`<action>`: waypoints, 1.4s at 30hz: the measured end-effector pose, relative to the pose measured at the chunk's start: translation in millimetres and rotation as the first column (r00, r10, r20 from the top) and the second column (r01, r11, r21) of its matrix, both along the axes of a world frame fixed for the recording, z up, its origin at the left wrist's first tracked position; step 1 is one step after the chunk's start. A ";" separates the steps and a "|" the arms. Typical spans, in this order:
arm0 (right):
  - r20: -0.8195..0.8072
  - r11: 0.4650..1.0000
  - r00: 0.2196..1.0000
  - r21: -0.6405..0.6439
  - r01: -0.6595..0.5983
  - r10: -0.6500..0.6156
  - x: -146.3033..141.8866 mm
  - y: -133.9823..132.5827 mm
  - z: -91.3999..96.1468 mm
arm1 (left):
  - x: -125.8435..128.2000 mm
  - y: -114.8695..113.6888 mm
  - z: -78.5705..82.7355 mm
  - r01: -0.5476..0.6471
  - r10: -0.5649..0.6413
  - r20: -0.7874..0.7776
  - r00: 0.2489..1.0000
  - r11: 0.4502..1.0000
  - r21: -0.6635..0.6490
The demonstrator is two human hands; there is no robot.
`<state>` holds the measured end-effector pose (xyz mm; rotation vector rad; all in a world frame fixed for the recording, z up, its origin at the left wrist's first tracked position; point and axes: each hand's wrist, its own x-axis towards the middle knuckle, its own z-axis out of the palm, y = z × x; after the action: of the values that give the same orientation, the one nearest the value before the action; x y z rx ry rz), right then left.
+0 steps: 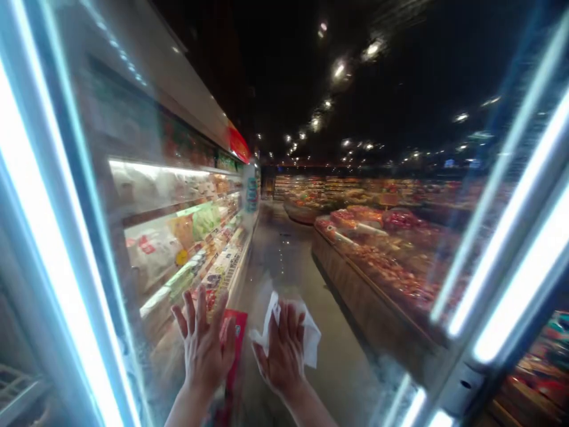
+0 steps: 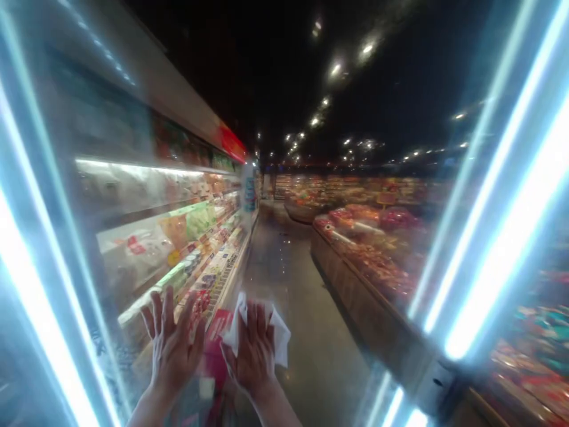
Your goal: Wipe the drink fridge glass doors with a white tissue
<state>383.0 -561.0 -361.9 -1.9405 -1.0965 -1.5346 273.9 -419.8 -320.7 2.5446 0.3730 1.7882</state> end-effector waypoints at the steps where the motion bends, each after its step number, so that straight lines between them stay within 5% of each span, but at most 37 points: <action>1: 0.000 1.000 1.000 0.010 -0.013 0.013 -2.9 8.9 30.5 | -5.2 9.8 6.0 0.001 -0.001 0.002 1.000 1.000 0.004; 4: -0.042 0.997 0.997 0.027 -0.067 0.069 -11.0 35.8 135.9 | -15.9 37.1 27.3 0.022 -0.022 0.008 1.000 0.999 0.025; 6: -0.051 0.996 0.995 0.048 -0.078 0.081 -19.4 53.2 176.3 | -21.3 53.7 37.1 0.035 -0.036 0.030 0.999 0.998 0.044; 8: -0.039 0.996 0.996 0.036 -0.082 0.083 -30.9 68.4 171.5 | -28.1 69.5 38.4 0.031 -0.034 0.052 0.998 0.998 0.062; 12: 0.043 0.954 0.974 -0.212 -0.210 0.223 -50.6 86.2 87.3 | -46.3 99.9 26.3 0.007 -0.010 0.036 0.999 0.996 0.089; 14: 0.073 0.893 0.948 -0.365 -0.263 0.309 -51.4 90.9 72.5 | -53.3 113.5 28.3 0.014 -0.016 0.021 1.000 0.994 0.110; 16: 0.106 0.867 0.938 -0.428 -0.256 0.329 -46.7 97.4 102.7 | -56.8 123.9 42.7 0.017 -0.024 0.053 0.998 0.993 0.120; 20: 0.212 0.924 0.936 -0.324 -0.204 0.282 -40.8 118.4 231.5 | -57.4 129.9 84.4 0.009 -0.026 0.120 0.992 0.990 0.140; 22: 0.241 0.933 0.926 -0.285 -0.218 0.290 -44.1 125.4 267.7 | -57.9 128.2 90.5 0.012 -0.030 0.116 0.993 0.988 0.153; 24: 0.251 0.923 0.914 -0.303 -0.238 0.318 -48.5 125.0 262.7 | -59.1 127.5 80.9 0.014 -0.030 0.108 0.994 0.989 0.148; 27: 0.268 0.874 0.899 -0.441 -0.205 0.346 -48.1 112.3 214.3 | -59.4 130.9 57.8 0.007 -0.021 0.093 0.995 0.989 0.149; 29: 0.293 0.831 0.890 -0.536 -0.148 0.348 -41.1 99.7 200.1 | -57.1 133.1 56.4 0.002 -0.017 0.083 0.996 0.985 0.172; 31: 0.317 0.825 0.895 -0.557 -0.092 0.314 -30.5 86.4 223.4 | -52.6 131.5 73.9 0.010 -0.028 0.082 0.996 0.977 0.214; 34: 0.345 0.903 0.918 -0.429 -0.034 0.199 -14.9 65.9 302.6 | -43.7 119.0 118.0 0.023 -0.057 0.118 0.991 0.964 0.266; 36: 0.347 0.950 0.928 -0.312 -0.021 0.135 -7.3 50.2 339.2 | -37.7 105.9 139.0 0.023 -0.059 0.120 0.991 0.959 0.284; 38: 0.333 0.964 0.936 -0.264 -0.026 0.116 -1.2 31.4 334.0 | -32.4 92.1 143.3 0.013 -0.050 0.117 0.992 0.955 0.297; 40: 0.302 0.937 0.944 -0.348 -0.019 0.132 6.5 8.7 290.3 | -26.8 79.2 134.4 0.005 -0.043 0.113 0.993 0.950 0.312; 42: 0.272 0.851 0.948 -0.525 0.003 0.164 20.0 -18.2 237.2 | -19.2 66.8 123.4 0.007 -0.047 0.110 0.993 0.941 0.339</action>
<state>402.9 -579.2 -124.7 -1.9761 -1.8732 -1.6520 254.7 -353.0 -197.4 2.6167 0.0270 2.1428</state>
